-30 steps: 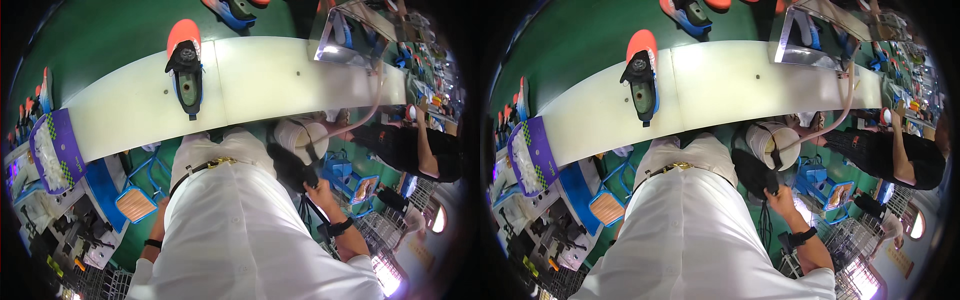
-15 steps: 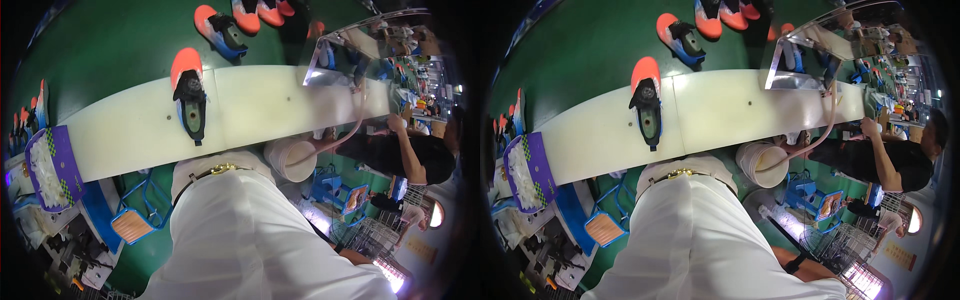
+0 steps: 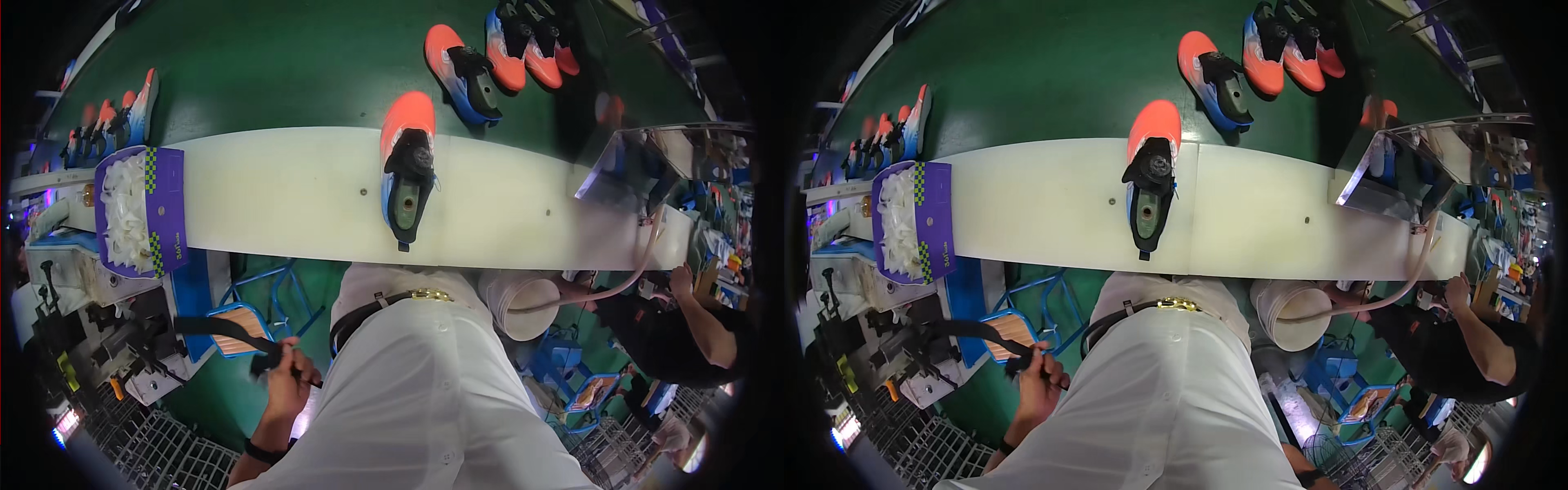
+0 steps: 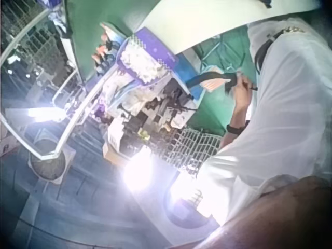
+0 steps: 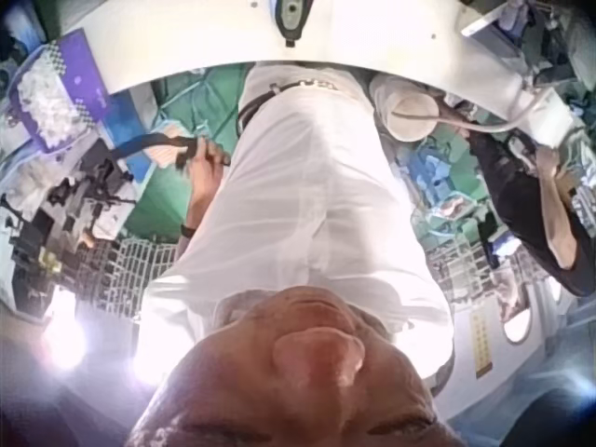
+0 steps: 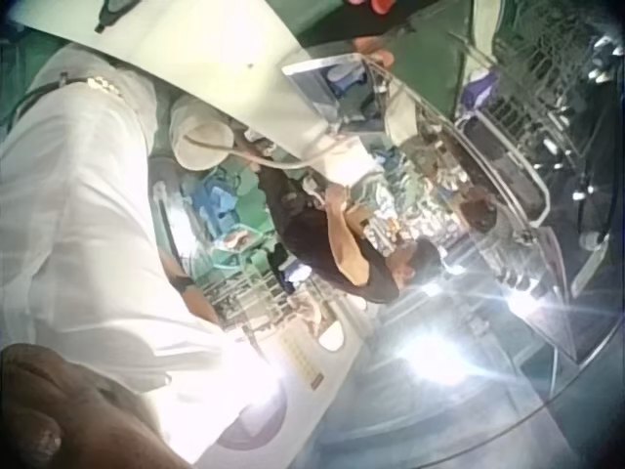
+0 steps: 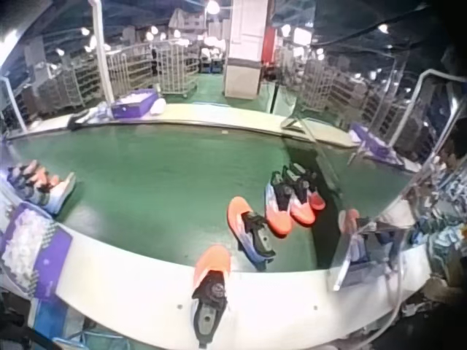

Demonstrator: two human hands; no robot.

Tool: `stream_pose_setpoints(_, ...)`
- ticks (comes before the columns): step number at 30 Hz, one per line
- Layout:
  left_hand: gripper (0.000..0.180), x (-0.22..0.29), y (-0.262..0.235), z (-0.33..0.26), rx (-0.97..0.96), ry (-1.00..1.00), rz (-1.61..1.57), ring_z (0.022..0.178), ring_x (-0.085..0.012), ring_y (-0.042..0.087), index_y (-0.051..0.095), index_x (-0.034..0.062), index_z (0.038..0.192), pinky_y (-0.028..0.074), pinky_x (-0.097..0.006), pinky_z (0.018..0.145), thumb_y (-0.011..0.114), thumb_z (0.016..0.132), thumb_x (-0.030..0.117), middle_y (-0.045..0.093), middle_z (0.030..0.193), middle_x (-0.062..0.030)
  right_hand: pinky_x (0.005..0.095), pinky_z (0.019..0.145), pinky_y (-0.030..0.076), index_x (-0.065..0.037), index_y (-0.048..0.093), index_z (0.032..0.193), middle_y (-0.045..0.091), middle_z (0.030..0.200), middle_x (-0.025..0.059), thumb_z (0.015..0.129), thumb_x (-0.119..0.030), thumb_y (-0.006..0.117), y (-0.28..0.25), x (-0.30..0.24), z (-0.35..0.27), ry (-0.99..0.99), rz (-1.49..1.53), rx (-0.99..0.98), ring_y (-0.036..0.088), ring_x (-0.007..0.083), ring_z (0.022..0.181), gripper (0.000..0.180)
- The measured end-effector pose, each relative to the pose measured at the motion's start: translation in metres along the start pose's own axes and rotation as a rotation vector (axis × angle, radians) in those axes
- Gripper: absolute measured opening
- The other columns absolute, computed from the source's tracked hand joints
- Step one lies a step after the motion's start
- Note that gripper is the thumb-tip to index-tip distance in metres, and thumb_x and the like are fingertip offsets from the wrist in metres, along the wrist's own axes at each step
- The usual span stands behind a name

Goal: Processing and inspecting shoes on a factory production line.

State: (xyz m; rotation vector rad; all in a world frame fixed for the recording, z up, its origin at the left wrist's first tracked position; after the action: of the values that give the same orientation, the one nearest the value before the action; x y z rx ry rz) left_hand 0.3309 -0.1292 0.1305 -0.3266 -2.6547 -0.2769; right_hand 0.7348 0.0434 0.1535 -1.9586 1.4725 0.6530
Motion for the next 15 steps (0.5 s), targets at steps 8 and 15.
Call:
stream_pose_setpoints(8, 0.033, 0.016, 0.048, 0.015, -0.585, 0.057, 1.065, 0.066, -0.0059, 0.043, 0.056, 0.0098, 0.12, 0.038, -0.022, 0.056, 0.058, 0.09, 0.024, 0.05, 0.081, 0.003, 0.0282, 0.045, 0.035, 0.001, 0.061, 0.093, 0.049, 0.058, 0.0054, 0.09, -0.031, 0.057, 0.035, 0.01, -0.023, 0.165, 0.251, -0.046, 0.043, 0.011, 0.048, 0.032)
stream_pose_setpoints(15, 0.065, 0.024, 0.058, -0.002, -0.307, 0.018, 0.86, 0.09, -0.0098, 0.048, 0.042, 0.0044, 0.132, 0.041, -0.024, 0.073, 0.072, 0.076, 0.015, 0.052, 0.102, -0.0024, 0.0272, 0.045, 0.035, 0.0, 0.06, 0.097, 0.049, 0.059, 0.0042, 0.091, -0.03, 0.055, 0.051, -0.002, 0.015, 0.186, 0.414, -0.015, 0.041, 0.0104, 0.048, 0.032)
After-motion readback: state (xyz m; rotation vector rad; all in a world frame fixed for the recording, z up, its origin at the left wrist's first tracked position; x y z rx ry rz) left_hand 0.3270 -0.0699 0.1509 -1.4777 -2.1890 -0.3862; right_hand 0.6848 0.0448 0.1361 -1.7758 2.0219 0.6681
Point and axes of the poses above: each hand's wrist, its own z-axis towards the middle knuckle, its own y-axis out of the palm, x = y × z, the point moved 1 cm from there along z, towards the middle knuckle
